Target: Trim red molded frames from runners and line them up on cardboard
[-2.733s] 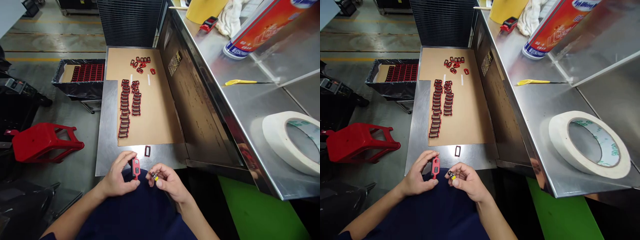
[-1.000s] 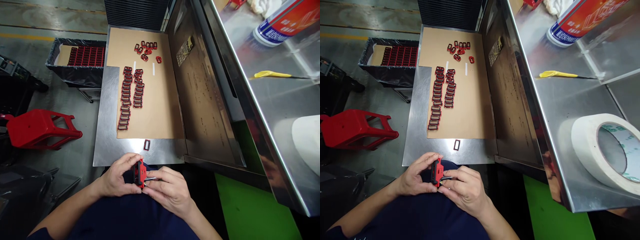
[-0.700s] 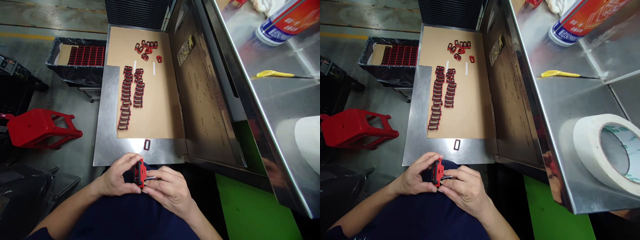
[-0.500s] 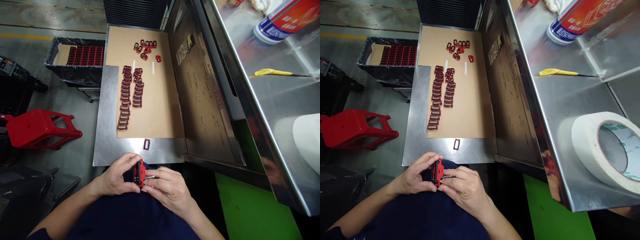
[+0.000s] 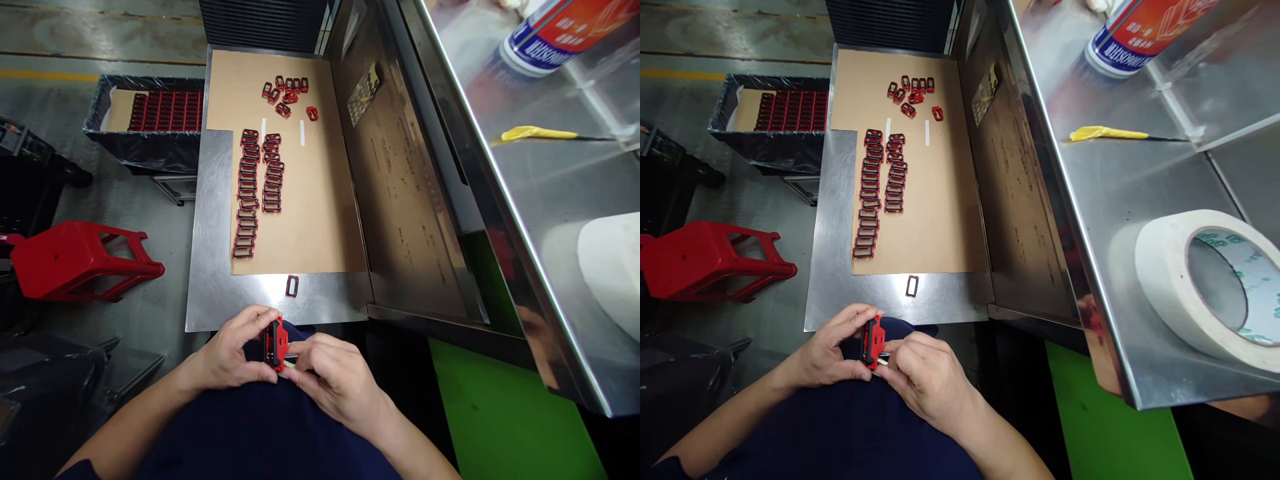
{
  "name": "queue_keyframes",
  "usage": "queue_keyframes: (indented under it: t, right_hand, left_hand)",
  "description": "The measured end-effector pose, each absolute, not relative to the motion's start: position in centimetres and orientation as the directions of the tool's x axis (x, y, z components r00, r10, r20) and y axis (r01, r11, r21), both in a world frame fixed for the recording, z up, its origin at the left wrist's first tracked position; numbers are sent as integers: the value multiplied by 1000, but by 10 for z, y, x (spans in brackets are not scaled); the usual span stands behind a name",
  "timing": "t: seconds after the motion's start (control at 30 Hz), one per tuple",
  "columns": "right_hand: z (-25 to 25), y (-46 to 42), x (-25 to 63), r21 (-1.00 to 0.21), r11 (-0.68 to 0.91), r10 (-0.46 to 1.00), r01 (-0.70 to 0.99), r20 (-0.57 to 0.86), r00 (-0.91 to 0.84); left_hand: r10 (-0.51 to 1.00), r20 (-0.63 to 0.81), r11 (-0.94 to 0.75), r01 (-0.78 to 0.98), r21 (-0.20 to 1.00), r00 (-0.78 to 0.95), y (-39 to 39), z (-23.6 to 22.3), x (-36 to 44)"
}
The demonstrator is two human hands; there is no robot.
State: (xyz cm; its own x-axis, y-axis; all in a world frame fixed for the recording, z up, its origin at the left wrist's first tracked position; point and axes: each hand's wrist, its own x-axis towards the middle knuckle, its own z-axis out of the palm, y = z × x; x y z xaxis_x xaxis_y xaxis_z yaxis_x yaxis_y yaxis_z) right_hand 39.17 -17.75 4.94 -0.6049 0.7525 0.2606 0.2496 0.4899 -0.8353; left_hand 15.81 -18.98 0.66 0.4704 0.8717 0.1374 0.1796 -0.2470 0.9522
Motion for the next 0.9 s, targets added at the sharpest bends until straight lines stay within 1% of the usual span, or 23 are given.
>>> queue_keyframes:
  t: [0.13,0.23,0.33,0.4,0.47,0.5,0.6,0.67,0.7,0.77,0.8,0.87,0.9]
  right_hand:
    - [49,-180,392,-789,551,733,272,302,-610]
    - [48,-182,393,-782,559,746,276,328,-580]
    - [45,-183,396,-828,495,801,264,317,-508]
    - [42,-183,399,-864,428,848,264,284,-447]
    - [37,-183,404,-899,331,901,288,210,-380]
    - [32,-183,408,-918,259,927,300,149,-344]
    - [15,-185,419,-958,-40,949,285,-126,-288]
    - [2,-188,424,-948,-202,916,248,-272,-296]
    - [-3,-189,426,-940,-248,901,235,-313,-301]
    - [-10,-192,427,-933,-283,893,221,-340,-295]
    - [-12,-193,427,-934,-284,895,218,-339,-289]
    - [-12,-195,426,-937,-273,903,217,-328,-278]
    - [-11,-196,426,-939,-266,909,217,-319,-270]
  left_hand:
    - [884,88,-188,176,966,460,-192,5,159]
    - [905,42,-126,173,977,424,-193,2,160]
    - [916,-6,-72,180,981,401,-195,1,160]
    - [916,-38,-45,197,979,399,-198,2,158]
    - [917,-47,-45,217,975,397,-199,3,156]
    - [920,-43,-55,236,970,389,-198,3,155]
    - [957,-26,-92,385,918,290,-174,-6,161]
    - [985,-14,-89,569,817,174,-139,-21,171]
    - [993,-10,-69,669,740,114,-117,-31,178]
    - [999,-33,10,839,544,9,-69,-53,192]
    - [998,-61,58,896,439,-35,-46,-64,199]
    - [987,-103,145,952,268,-121,-7,-83,209]
    - [983,-108,172,961,215,-151,7,-90,213]
